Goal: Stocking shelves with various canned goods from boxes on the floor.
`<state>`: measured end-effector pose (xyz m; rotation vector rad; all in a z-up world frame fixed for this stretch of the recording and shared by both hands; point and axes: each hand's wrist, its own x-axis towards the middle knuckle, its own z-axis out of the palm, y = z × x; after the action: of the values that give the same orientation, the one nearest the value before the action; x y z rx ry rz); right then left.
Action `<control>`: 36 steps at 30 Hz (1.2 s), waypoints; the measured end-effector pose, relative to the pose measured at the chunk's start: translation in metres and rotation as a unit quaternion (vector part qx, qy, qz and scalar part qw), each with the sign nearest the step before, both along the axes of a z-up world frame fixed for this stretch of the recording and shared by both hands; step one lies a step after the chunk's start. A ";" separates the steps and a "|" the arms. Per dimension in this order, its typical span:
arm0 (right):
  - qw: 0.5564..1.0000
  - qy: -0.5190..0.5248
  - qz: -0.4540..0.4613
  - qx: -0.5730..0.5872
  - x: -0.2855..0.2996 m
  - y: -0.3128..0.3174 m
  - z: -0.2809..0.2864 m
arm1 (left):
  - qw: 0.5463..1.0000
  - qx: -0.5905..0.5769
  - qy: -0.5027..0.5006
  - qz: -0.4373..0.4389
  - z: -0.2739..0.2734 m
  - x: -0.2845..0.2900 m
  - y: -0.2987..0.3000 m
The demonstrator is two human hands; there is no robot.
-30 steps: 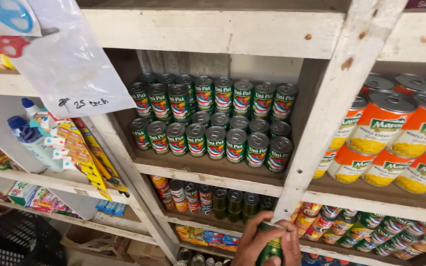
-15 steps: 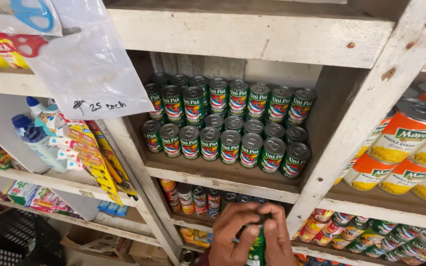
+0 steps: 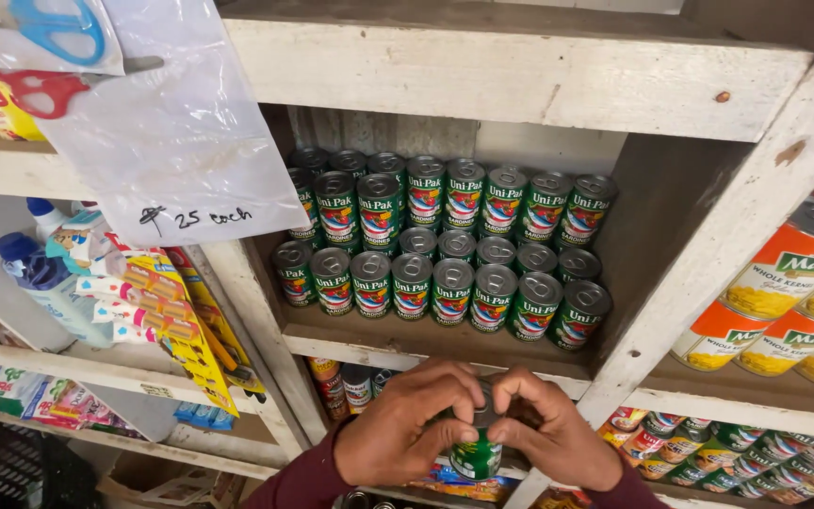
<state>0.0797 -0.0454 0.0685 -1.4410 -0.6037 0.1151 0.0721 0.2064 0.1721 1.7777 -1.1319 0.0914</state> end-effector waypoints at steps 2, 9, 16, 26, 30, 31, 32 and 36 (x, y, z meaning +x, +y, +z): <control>0.999 -0.016 0.025 -0.019 0.001 -0.003 0.022 | 1.000 0.005 -0.007 -0.014 0.006 0.003 0.002; 0.962 -0.227 -0.033 -0.150 0.012 0.003 0.101 | 0.995 0.018 -0.095 -0.016 0.033 0.023 0.004; 0.954 -0.239 -0.047 -0.172 0.063 -0.001 0.132 | 0.993 0.062 -0.091 0.045 0.065 0.054 0.005; 0.996 -0.077 -0.035 -0.003 0.118 0.011 0.095 | 0.978 -0.067 -0.092 0.175 0.005 0.080 -0.025; 0.998 -0.049 -0.006 0.038 0.116 0.015 0.085 | 0.980 -0.102 0.008 0.169 -0.003 0.086 -0.019; 0.998 -0.046 -0.010 0.039 0.115 0.015 0.084 | 0.982 -0.109 0.041 0.148 -0.002 0.085 -0.016; 0.998 -0.045 -0.010 0.039 0.114 0.015 0.085 | 0.982 -0.109 0.042 0.148 0.001 0.081 -0.014; 0.994 0.035 -0.009 0.105 0.116 0.007 0.090 | 0.974 -0.095 0.166 0.125 0.007 0.067 -0.007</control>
<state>0.1953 -0.0382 0.1582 -1.2337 -0.5294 0.0851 0.1389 0.1997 0.1793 1.6804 -0.6368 0.0476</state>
